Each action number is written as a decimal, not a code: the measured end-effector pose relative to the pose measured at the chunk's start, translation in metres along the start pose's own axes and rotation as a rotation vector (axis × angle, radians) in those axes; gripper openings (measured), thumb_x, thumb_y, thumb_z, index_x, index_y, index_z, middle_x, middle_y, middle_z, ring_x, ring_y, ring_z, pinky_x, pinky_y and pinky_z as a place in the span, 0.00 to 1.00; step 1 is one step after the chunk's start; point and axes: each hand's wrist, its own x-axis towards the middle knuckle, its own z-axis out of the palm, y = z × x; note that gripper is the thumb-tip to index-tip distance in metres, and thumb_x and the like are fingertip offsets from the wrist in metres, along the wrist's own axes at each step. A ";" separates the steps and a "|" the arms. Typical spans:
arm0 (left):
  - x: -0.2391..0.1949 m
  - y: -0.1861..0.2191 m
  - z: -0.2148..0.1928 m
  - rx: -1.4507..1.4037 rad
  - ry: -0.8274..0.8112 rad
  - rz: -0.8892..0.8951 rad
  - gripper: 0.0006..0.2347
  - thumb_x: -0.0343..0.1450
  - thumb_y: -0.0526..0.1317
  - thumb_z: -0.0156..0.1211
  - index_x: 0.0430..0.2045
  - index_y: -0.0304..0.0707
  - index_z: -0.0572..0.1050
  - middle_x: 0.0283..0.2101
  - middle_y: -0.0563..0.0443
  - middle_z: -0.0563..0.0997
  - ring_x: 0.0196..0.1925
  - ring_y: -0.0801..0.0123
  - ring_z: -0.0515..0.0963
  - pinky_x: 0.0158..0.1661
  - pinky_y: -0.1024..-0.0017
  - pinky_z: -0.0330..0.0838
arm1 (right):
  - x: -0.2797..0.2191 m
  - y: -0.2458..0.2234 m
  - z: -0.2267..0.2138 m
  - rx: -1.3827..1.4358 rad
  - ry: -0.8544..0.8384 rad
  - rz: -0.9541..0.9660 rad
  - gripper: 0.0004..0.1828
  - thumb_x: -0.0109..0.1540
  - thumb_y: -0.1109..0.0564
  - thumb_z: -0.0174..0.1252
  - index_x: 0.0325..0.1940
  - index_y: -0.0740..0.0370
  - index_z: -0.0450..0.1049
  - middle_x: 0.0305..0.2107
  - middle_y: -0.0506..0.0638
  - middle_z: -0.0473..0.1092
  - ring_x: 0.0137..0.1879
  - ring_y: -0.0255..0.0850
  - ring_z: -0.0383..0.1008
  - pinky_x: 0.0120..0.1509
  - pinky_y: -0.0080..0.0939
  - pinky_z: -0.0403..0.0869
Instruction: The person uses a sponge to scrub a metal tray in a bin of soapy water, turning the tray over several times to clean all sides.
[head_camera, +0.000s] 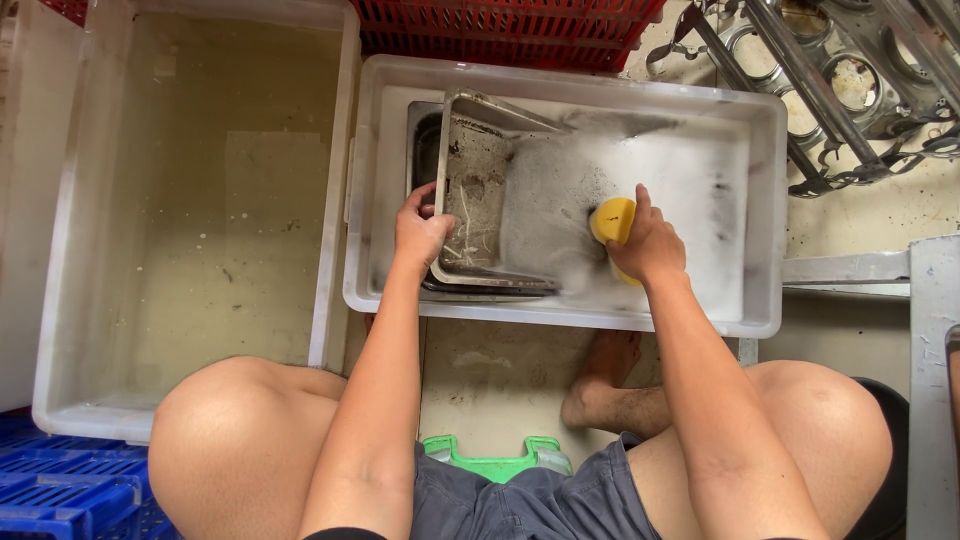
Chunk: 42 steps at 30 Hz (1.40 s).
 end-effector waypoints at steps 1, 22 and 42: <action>-0.005 0.005 -0.005 0.001 0.004 0.000 0.27 0.45 0.32 0.50 0.41 0.44 0.70 0.28 0.47 0.75 0.37 0.66 0.73 0.41 0.71 0.66 | -0.001 0.000 0.001 0.001 0.000 -0.003 0.40 0.49 0.57 0.58 0.61 0.65 0.48 0.42 0.65 0.64 0.46 0.58 0.67 0.45 0.55 0.68; -0.095 0.154 -0.017 0.419 0.012 0.051 0.29 0.40 0.37 0.54 0.38 0.50 0.71 0.29 0.54 0.76 0.41 0.62 0.74 0.45 0.69 0.64 | -0.005 -0.013 -0.009 0.154 0.037 0.011 0.39 0.50 0.57 0.58 0.60 0.66 0.48 0.40 0.65 0.65 0.46 0.58 0.67 0.44 0.56 0.68; -0.118 0.173 -0.074 0.401 0.215 0.050 0.30 0.39 0.36 0.56 0.38 0.51 0.71 0.31 0.52 0.75 0.43 0.63 0.73 0.46 0.69 0.62 | -0.002 -0.018 0.005 0.048 -0.069 -0.145 0.42 0.50 0.51 0.54 0.63 0.63 0.42 0.46 0.65 0.61 0.50 0.58 0.64 0.48 0.56 0.67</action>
